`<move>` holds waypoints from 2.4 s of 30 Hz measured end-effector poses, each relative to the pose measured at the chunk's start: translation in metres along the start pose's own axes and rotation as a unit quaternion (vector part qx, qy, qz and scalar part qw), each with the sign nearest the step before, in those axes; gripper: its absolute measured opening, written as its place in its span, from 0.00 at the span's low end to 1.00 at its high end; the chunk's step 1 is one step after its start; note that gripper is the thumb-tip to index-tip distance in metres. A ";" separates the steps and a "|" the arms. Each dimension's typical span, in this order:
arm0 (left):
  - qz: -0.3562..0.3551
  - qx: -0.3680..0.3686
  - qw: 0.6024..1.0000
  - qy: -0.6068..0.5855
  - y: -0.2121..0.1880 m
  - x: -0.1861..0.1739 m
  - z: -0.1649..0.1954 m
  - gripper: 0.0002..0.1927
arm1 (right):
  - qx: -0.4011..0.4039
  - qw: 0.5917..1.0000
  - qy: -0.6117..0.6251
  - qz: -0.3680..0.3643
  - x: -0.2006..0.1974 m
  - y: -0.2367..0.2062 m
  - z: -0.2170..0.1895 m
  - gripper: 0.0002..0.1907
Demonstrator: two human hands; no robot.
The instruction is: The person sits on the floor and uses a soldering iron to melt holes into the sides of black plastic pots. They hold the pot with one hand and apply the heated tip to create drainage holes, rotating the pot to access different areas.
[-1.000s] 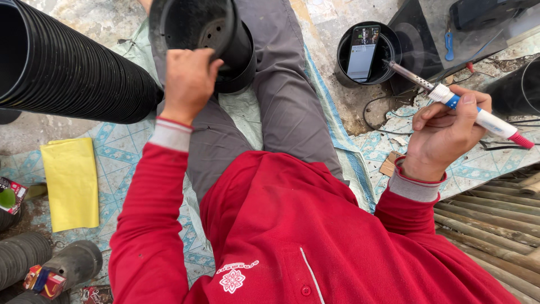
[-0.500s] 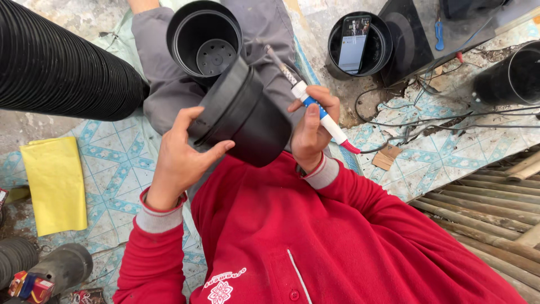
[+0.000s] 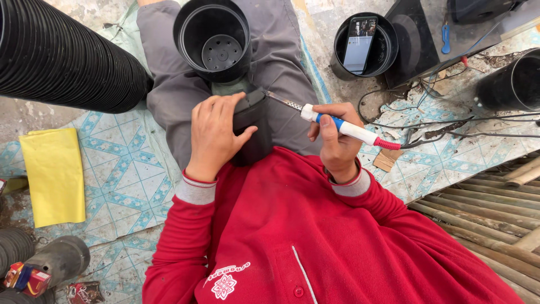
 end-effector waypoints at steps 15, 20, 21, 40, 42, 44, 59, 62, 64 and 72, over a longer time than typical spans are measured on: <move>-0.024 -0.081 0.992 -0.090 -0.016 0.003 -0.025 0.33 | -0.002 0.997 -0.037 -0.070 0.006 -0.003 -0.017 0.06; -0.029 -0.095 0.986 -0.134 -0.018 0.009 -0.035 0.33 | -0.004 0.994 -0.071 -0.087 0.008 -0.007 -0.014 0.05; -0.032 -0.095 0.985 -0.138 -0.019 0.009 -0.036 0.34 | 0.003 0.994 -0.065 -0.088 0.009 -0.008 -0.012 0.05; -0.061 -0.100 0.982 -0.148 -0.023 0.011 -0.037 0.35 | 0.033 0.991 -0.079 -0.098 0.017 -0.014 0.010 0.04; -0.061 -0.100 0.982 -0.146 -0.023 0.011 -0.038 0.35 | 0.037 0.991 -0.078 -0.101 0.018 -0.015 0.011 0.04; -0.062 -0.101 0.982 -0.145 -0.023 0.011 -0.038 0.35 | 0.040 0.991 -0.074 -0.099 0.018 -0.016 0.012 0.04; -0.059 -0.107 0.977 -0.172 -0.027 0.013 -0.041 0.34 | 0.034 0.988 -0.107 -0.107 0.027 -0.011 0.011 0.02; -0.058 -0.107 0.977 -0.173 -0.028 0.014 -0.041 0.34 | 0.043 0.986 -0.117 -0.108 0.029 -0.009 0.010 0.01; -0.059 -0.110 0.977 -0.171 -0.029 0.015 -0.041 0.34 | 0.033 0.983 -0.140 -0.110 0.031 -0.009 0.008 0.00; -0.068 -0.111 0.976 -0.174 -0.028 0.013 -0.040 0.33 | 0.030 0.983 -0.149 -0.107 0.035 -0.007 0.009 0.01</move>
Point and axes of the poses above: each hand's wrist, its own y-axis towards the middle knuckle, its own x-axis out of the palm, z = x × y, the point moved 3 cm from there along y, towards the middle knuckle, and after that the axes turned 12 degrees about -y, right-handed, at the moved point
